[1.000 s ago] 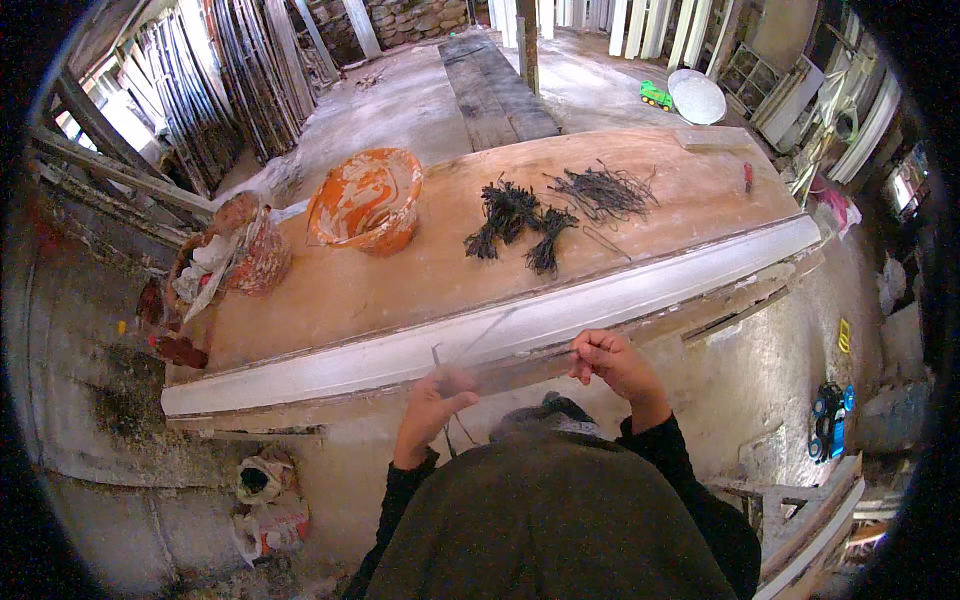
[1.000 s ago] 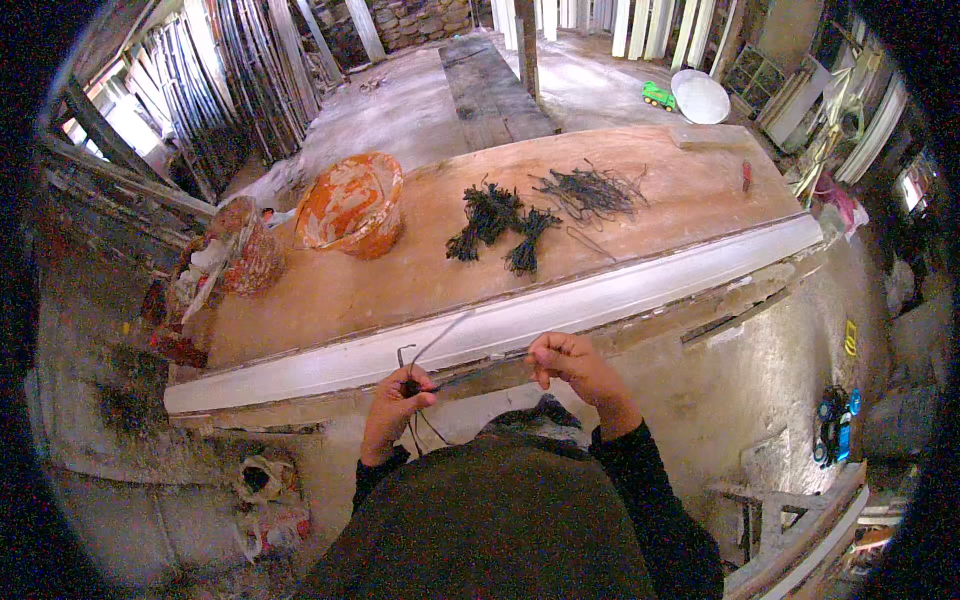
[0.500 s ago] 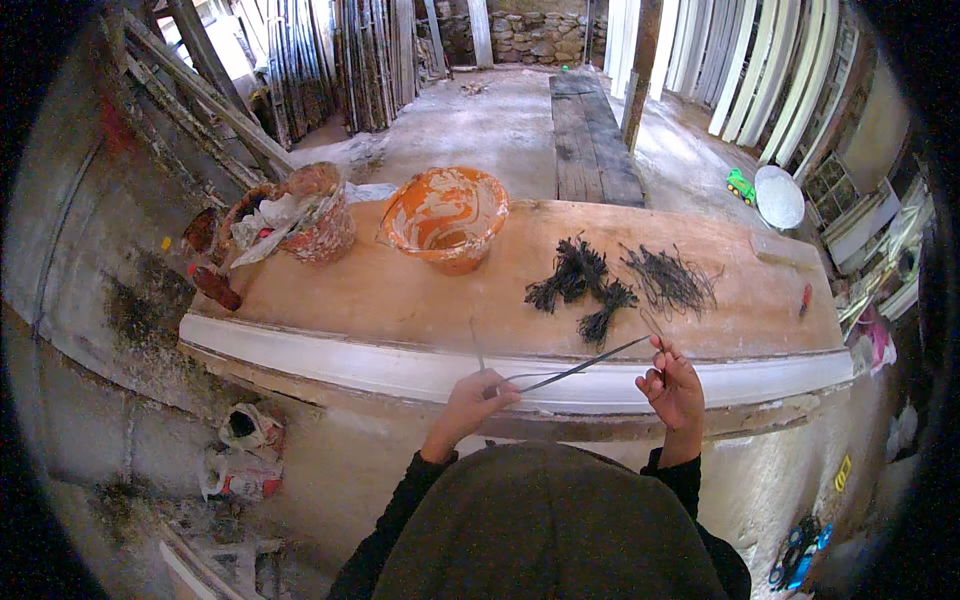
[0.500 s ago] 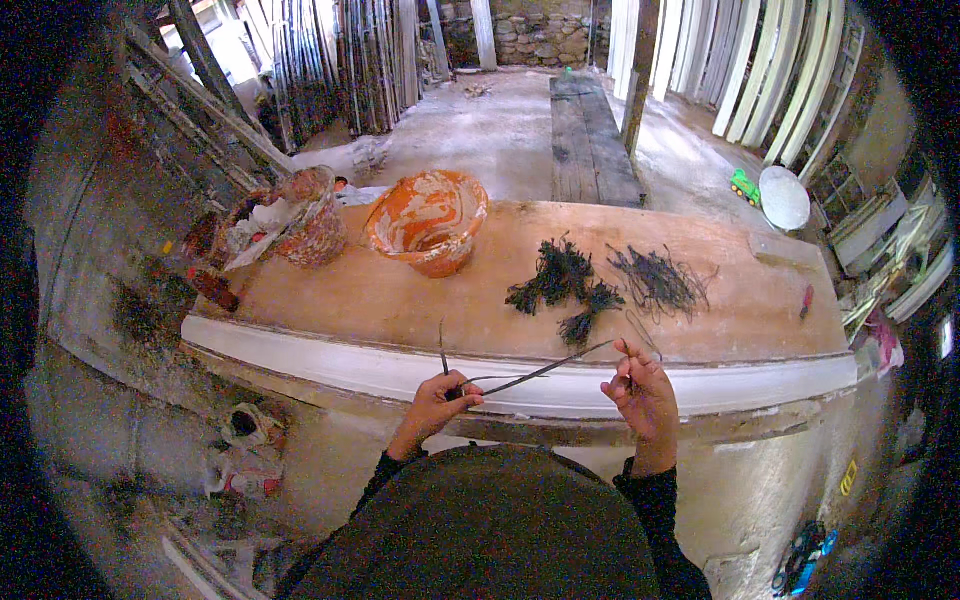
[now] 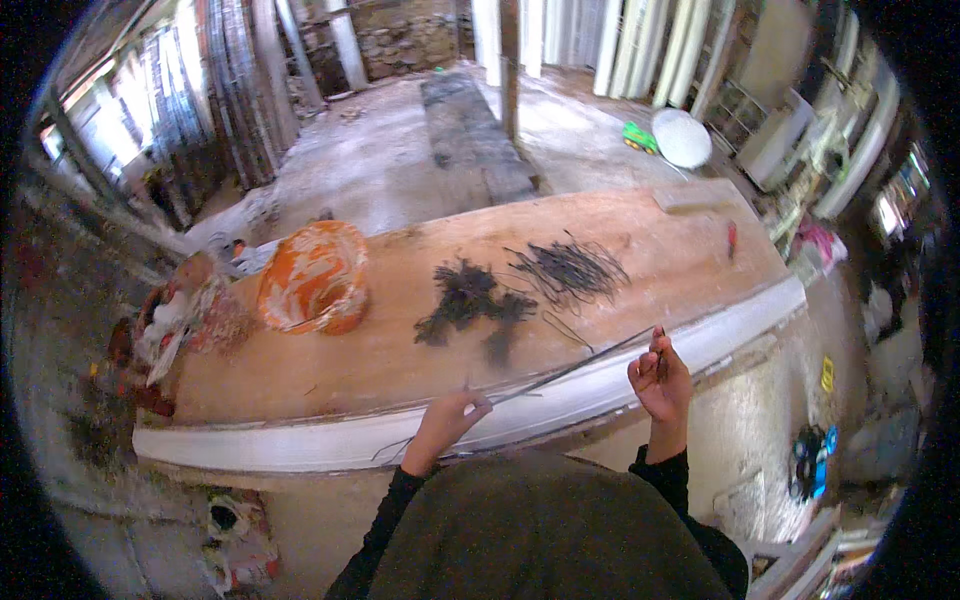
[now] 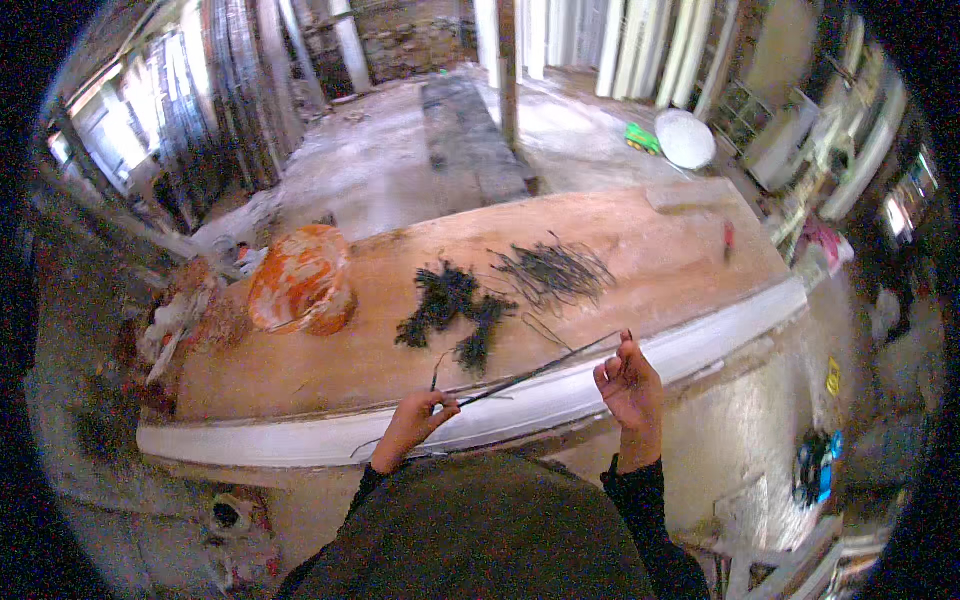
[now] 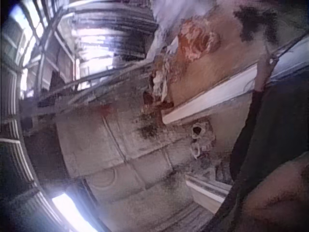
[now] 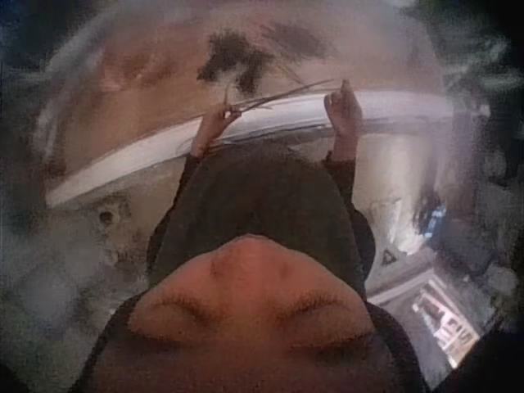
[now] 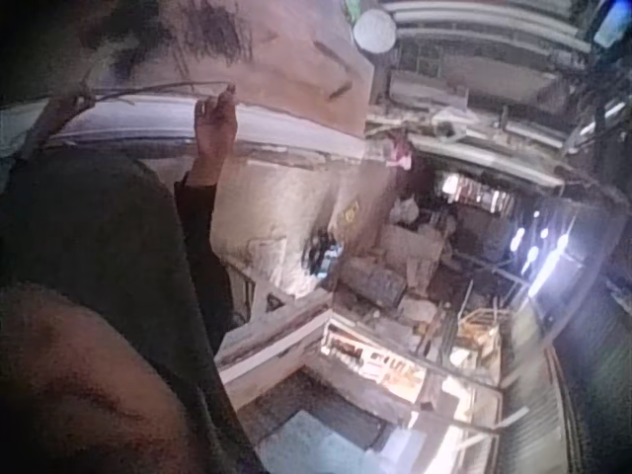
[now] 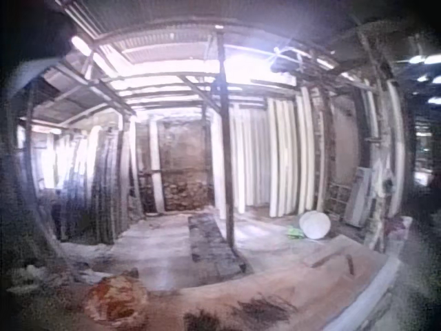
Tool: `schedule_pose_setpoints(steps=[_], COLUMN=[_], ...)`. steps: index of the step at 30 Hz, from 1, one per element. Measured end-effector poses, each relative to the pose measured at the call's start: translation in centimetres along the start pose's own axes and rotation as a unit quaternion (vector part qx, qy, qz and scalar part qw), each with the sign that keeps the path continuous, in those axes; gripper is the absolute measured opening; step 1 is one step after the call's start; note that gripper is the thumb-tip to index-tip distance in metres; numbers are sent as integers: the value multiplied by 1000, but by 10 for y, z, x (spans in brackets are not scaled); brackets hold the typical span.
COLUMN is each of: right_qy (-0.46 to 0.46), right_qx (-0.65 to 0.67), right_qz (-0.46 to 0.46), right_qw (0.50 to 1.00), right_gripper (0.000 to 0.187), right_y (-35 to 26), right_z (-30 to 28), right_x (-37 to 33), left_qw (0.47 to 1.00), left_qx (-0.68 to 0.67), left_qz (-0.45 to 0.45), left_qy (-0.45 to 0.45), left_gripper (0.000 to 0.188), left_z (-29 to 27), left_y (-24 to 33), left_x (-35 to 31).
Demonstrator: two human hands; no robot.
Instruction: The person untangles and organizes black cords on a wooden workbench. They separate the cords into smaller bundles and place them on the table. The person briefly walks through a cluttered workshop area before returning to the workbench to continue sorting.
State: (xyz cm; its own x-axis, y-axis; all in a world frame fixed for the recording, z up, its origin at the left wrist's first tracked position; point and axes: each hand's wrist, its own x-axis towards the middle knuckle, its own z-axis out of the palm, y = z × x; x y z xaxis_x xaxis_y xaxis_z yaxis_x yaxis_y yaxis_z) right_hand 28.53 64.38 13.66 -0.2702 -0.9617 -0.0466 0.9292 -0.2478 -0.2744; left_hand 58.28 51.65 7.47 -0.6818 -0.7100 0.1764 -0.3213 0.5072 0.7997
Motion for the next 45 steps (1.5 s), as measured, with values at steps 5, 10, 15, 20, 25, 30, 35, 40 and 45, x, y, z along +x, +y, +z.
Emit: schedule_pose_setpoints(steps=[5,10,15,20,25,30,35,40,45], right_qy=[-16,78,44,32,6,-13,-36,-50,-41], right_qx=[-15,-181,-365,-442,-465,-504,-502,-470,-453], right_qz=[-60,-12,33,35,43,51,61,75,78], right_qw=[998,980,929,896,884,862,862,878,887], right_gripper=[21,14,15,14,15,13,11,10,12], right_y=[-5,47,87,96,102,105,107,113,115], right_z=[-3,14,6,20,19,18,21,16,12], right_x=[1,22,43,47,52,53,51,49,48], left_qw=[935,897,892,903,904,903,894,884,891], left_qx=[-273,-352,-378,-350,-353,-343,-369,-387,-381], left_qz=[-225,-264,-248,-249,-240,-260,-252,-261,-245], left_qy=[-2,35,4,27,5,-16,-10,-13,-32], left_gripper=[14,11,14,14,13,14,13,11,13], left_z=[19,15,15,10,8,2,2,1,0], left_y=[5,46,45,47,42,47,43,37,37], left_x=[27,62,71,70,67,66,61,59,58])
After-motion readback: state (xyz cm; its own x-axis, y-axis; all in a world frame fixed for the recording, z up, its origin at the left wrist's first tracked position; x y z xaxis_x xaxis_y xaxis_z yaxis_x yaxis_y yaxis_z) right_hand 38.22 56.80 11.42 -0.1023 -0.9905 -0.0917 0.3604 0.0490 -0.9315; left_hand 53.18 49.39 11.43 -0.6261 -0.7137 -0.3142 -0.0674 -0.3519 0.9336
